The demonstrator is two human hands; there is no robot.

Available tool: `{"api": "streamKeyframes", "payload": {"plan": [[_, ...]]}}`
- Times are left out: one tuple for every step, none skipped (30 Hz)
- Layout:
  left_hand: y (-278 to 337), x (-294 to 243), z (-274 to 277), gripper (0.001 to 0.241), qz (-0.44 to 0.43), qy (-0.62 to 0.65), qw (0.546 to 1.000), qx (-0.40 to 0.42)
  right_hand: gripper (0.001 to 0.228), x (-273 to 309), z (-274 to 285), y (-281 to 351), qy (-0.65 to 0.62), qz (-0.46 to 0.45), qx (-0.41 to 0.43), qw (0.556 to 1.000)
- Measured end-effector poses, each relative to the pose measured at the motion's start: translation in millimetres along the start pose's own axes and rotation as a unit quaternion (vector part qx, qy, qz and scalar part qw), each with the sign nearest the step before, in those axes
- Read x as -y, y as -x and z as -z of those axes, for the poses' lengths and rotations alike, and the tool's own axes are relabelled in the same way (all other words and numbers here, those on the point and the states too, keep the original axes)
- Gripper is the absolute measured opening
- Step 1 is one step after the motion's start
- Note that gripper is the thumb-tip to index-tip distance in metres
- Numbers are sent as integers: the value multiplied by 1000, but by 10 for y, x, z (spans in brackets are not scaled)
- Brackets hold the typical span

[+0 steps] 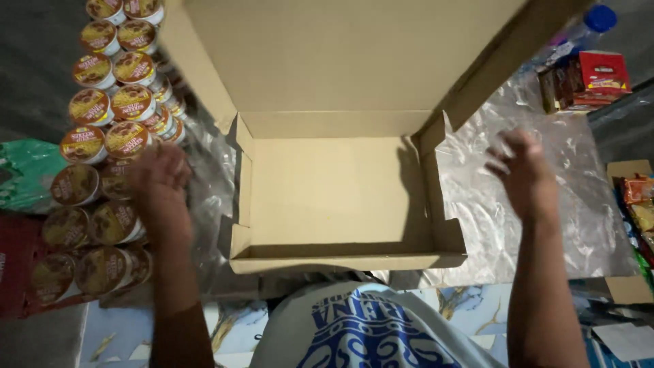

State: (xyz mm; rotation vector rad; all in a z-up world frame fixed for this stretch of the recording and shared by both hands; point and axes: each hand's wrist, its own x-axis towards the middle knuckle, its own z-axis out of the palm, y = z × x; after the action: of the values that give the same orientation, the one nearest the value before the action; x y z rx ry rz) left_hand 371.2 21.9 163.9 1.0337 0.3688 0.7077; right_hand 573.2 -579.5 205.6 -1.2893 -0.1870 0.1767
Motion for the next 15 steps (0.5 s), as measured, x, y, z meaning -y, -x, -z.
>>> {"api": "streamKeyframes", "payload": {"plan": [[-91, 273, 188, 31, -25, -155, 987, -21, 73, -149, 82, -41, 68, -10, -1, 998], [25, 423, 267, 31, -26, -154, 987, -21, 73, -315, 152, 14, 67, -8, -1, 998], [138, 574, 346, 35, -118, -364, 924, 25, 65, -483, 221, 66, 118, -43, -24, 992], [272, 723, 439, 40, -201, -553, 806, 68, 58, -658, 290, 134, 168, -80, -47, 981], [413, 924, 600, 40, -201, -554, 805, 67, 58, -924, 441, 226, 168, -81, -46, 981], [553, 1128, 755, 48, -201, -607, 762, 97, 56, -1182, 593, 316, 281, -92, -73, 952], [694, 1331, 910, 56, -200, -658, 715, 125, 55, -1440, 745, 407, 391, -101, -99, 910], [761, 1667, 1244, 56, -201, -657, 716, 125, 55, -1871, 1122, 598, 391, -100, -100, 910], [828, 2002, 1576, 62, -80, -690, 711, 109, 55, -2259, 1444, 760, 404, -96, -94, 905], [875, 2331, 1904, 68, 40, -713, 694, 89, 57, -2638, 1692, 836, 417, -91, -89, 900], [957, 2365, 1914, 68, 38, -713, 695, 88, 57, -2461, 1399, 915, 417, -89, -89, 900], [1058, 2406, 1926, 61, 74, -695, 709, 93, 54, -2280, 1114, 1012, 334, -191, -87, 919], [1162, 2449, 1940, 55, 110, -675, 723, 97, 52, -2101, 830, 1113, 244, -289, -82, 922], [1168, 2474, 1932, 55, 109, -675, 723, 96, 52, -1969, 676, 1132, 245, -287, -81, 923], [1175, 2497, 1925, 51, 94, -648, 751, 85, 51, -1837, 523, 1155, 274, -313, -111, 903]]}}
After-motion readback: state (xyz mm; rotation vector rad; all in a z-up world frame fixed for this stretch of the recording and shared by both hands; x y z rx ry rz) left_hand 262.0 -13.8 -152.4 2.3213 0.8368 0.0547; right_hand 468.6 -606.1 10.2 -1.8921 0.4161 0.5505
